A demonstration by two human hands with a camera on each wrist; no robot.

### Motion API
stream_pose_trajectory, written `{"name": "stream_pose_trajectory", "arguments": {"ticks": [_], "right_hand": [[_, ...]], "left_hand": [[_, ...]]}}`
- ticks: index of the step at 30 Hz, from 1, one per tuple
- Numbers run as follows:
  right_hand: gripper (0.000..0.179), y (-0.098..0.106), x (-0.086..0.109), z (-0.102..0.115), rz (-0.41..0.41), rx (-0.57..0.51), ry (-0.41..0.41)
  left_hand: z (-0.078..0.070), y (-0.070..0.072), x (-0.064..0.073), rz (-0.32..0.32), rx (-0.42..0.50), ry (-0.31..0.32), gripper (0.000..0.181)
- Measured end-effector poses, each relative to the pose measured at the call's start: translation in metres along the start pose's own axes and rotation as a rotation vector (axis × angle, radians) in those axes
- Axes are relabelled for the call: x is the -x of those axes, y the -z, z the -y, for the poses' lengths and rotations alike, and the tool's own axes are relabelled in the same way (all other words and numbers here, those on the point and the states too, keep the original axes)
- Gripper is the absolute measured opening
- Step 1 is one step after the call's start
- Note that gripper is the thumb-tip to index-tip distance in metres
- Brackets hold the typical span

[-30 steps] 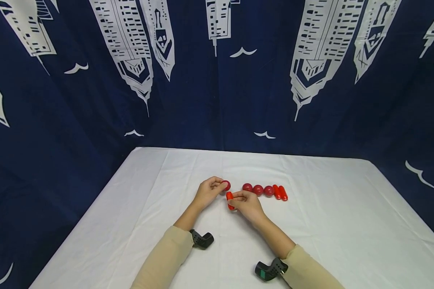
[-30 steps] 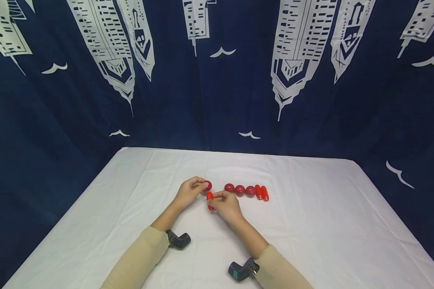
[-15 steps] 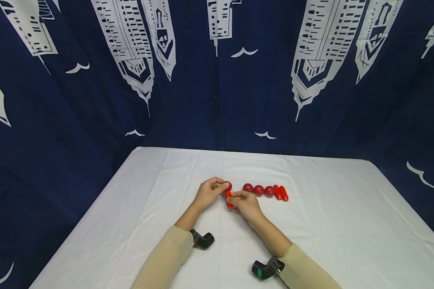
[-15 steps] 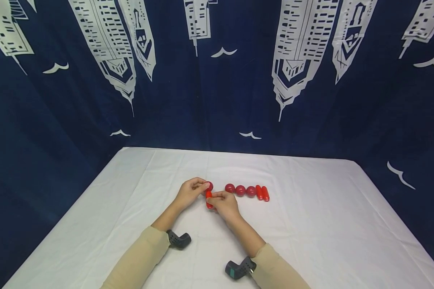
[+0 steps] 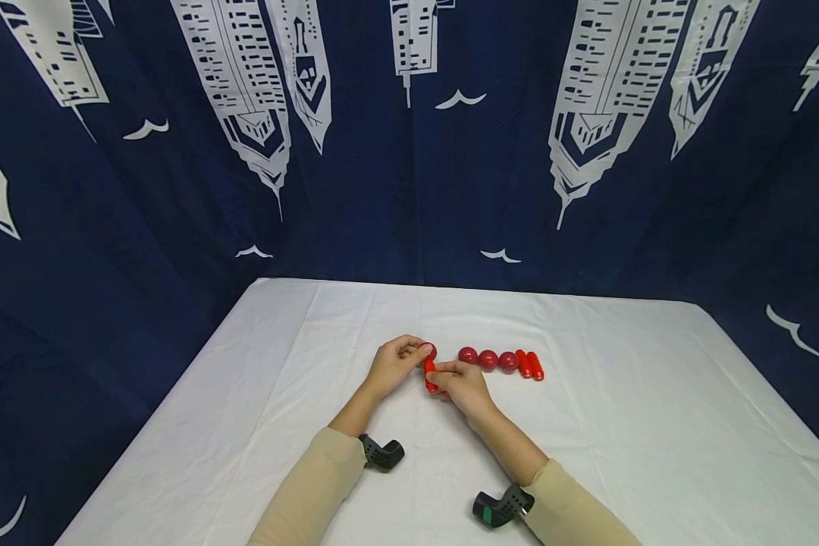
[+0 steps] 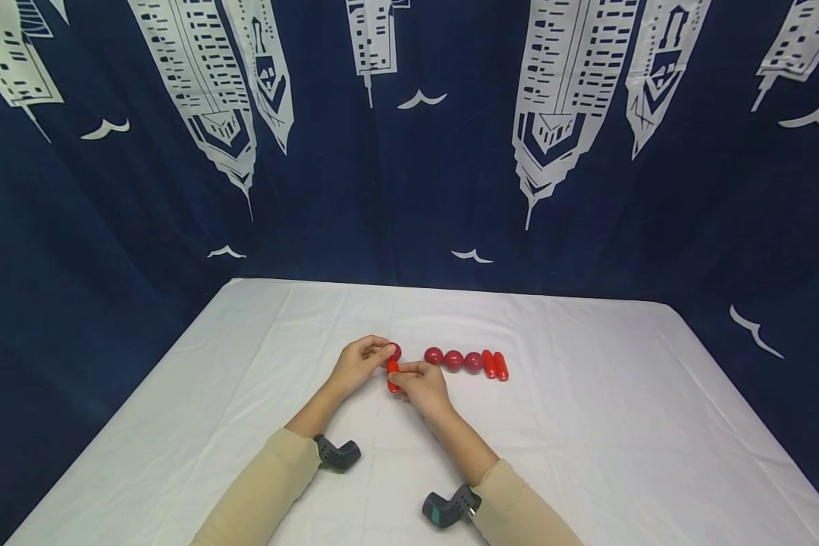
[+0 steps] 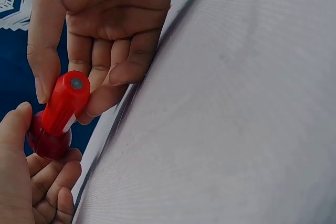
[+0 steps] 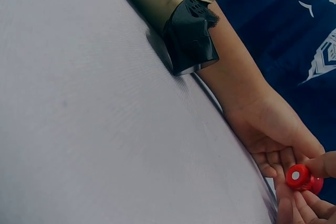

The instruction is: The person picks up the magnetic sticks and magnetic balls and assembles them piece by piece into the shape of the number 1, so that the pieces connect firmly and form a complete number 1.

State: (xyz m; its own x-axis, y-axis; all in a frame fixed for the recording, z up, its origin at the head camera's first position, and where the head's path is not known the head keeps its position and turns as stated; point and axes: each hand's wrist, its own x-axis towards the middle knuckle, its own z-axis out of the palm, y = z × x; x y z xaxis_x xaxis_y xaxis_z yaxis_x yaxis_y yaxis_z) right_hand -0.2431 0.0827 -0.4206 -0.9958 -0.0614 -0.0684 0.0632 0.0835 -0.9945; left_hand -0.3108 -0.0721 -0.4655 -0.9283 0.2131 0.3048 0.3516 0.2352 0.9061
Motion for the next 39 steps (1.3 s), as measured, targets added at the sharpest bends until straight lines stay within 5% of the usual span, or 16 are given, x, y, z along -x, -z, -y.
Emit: {"name": "stream_pose_trajectory", "arguments": {"ticks": [11,17,21,28,39], "right_hand": [[0.025,-0.006,-0.015,-0.019,-0.042,-0.001,-0.005],[0.025,-0.007,-0.018,-0.020,-0.042,-0.011,-0.019],[0.025,-0.006,-0.018,-0.021,-0.050,-0.021,-0.017],[0.026,-0.005,-0.020,-0.023,-0.056,-0.033,-0.027],[0.028,-0.002,-0.016,-0.028,0.000,-0.075,0.058]], "left_hand": [[0.002,0.001,0.000,-0.066,-0.074,0.009,0.030],[-0.004,0.000,-0.001,-0.220,-0.131,0.139,0.033],[-0.017,0.001,0.004,-0.253,-0.165,0.227,0.032],[-0.025,0.004,0.017,-0.206,-0.138,0.318,0.029],[-0.036,-0.003,0.035,-0.027,0.119,0.448,0.031]]}}
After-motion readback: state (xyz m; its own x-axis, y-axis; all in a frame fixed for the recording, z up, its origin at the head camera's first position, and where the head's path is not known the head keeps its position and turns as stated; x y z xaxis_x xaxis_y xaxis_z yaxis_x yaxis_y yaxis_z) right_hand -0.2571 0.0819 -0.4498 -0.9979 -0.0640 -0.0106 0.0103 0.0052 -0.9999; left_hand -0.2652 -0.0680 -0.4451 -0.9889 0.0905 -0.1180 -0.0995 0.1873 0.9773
